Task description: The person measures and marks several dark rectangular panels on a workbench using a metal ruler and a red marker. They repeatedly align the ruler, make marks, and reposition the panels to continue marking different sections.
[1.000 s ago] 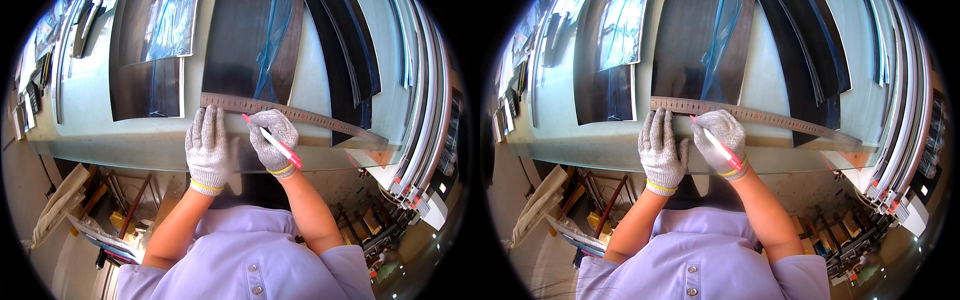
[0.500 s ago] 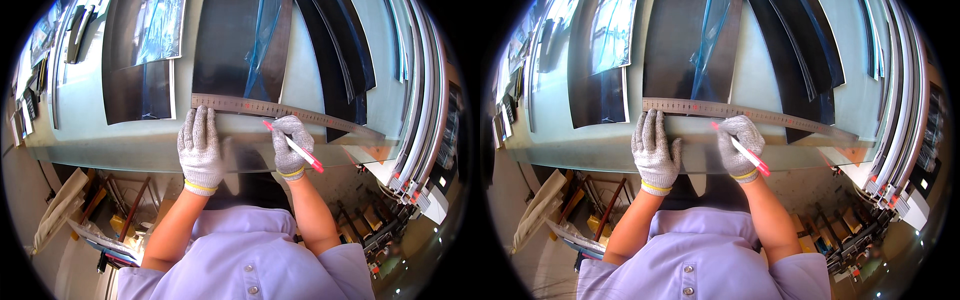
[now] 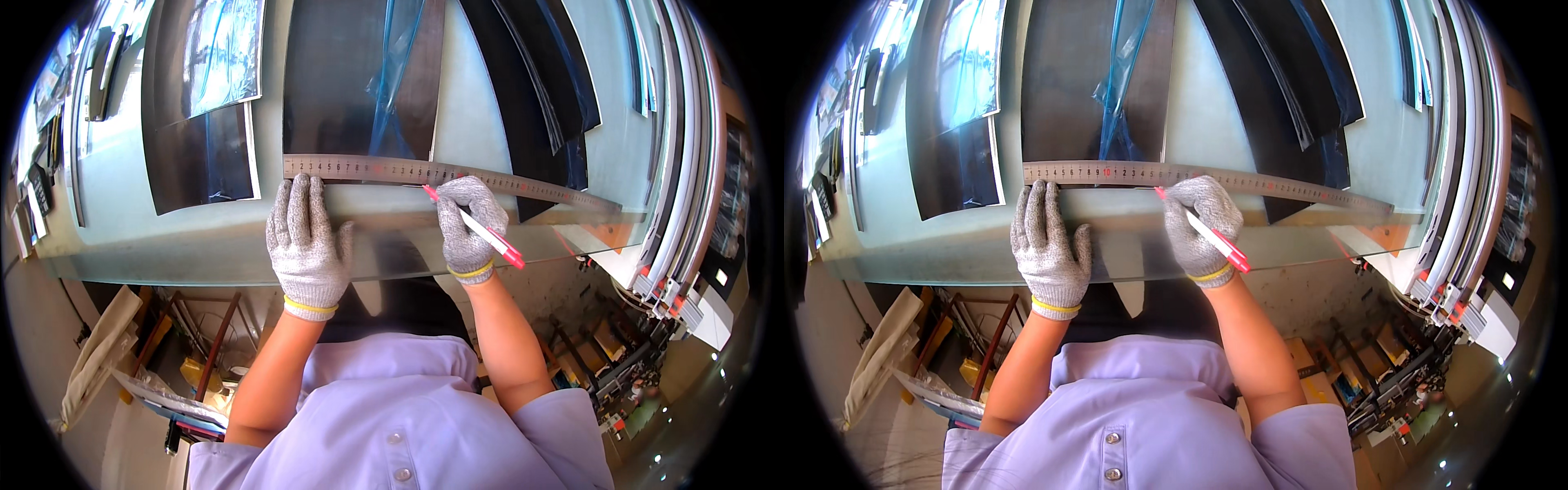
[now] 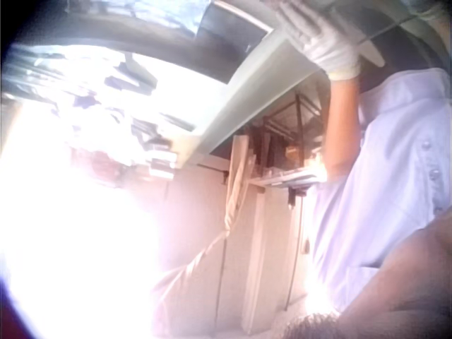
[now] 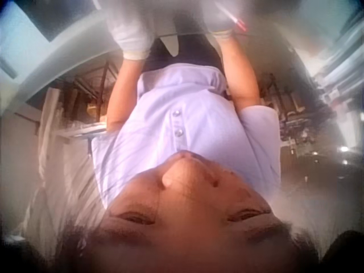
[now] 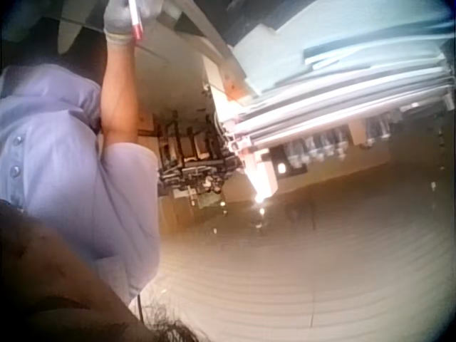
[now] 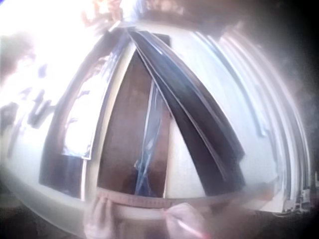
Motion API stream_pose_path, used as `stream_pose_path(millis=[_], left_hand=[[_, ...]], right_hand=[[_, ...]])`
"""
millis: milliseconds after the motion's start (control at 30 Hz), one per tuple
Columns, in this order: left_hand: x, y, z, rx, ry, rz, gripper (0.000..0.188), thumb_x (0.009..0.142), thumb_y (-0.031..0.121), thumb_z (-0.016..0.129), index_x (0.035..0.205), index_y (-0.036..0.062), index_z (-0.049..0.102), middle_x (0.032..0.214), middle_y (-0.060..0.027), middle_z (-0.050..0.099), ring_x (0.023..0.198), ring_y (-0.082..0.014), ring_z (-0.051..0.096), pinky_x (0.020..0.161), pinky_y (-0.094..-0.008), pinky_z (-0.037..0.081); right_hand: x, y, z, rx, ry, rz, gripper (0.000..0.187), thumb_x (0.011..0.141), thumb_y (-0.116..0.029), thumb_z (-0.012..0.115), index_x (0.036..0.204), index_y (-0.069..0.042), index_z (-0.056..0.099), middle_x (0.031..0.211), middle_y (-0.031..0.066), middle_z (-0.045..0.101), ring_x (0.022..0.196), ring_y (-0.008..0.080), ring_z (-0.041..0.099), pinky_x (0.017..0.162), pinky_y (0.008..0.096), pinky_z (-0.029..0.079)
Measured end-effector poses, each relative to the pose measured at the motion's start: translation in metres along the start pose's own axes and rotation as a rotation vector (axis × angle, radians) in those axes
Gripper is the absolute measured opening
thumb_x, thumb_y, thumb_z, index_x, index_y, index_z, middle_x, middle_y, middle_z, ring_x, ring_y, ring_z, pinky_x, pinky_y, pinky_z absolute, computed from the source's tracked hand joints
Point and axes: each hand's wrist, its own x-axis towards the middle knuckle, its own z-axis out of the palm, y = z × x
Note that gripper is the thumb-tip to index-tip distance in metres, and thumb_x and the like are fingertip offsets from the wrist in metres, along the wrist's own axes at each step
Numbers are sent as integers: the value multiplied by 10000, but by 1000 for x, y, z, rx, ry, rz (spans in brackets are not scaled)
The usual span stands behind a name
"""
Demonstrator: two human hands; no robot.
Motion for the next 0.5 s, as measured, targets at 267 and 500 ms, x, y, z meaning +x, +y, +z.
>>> stream_pose_path(millis=[267, 500], left_hand=[[2, 1, -2, 10, -19, 2, 634, 925, 185, 676, 1491, -45, 506, 1516, -255, 497, 1423, -459, 463, 1179, -541, 357], [1, 1, -1, 17, -13, 6, 630, 926, 191, 674, 1487, -45, 511, 1515, -259, 497, 1424, -456, 463, 1182, -538, 356]], right_hand=[[6, -4, 2, -51, -13, -73, 177, 767, 105, 756, 861, -14, 664, 809, 138, 679, 727, 333, 686, 706, 384, 565], [5, -2, 2, -57, -20, -84, 185, 764, 99, 751, 876, -19, 663, 825, 135, 694, 741, 341, 696, 726, 404, 576]])
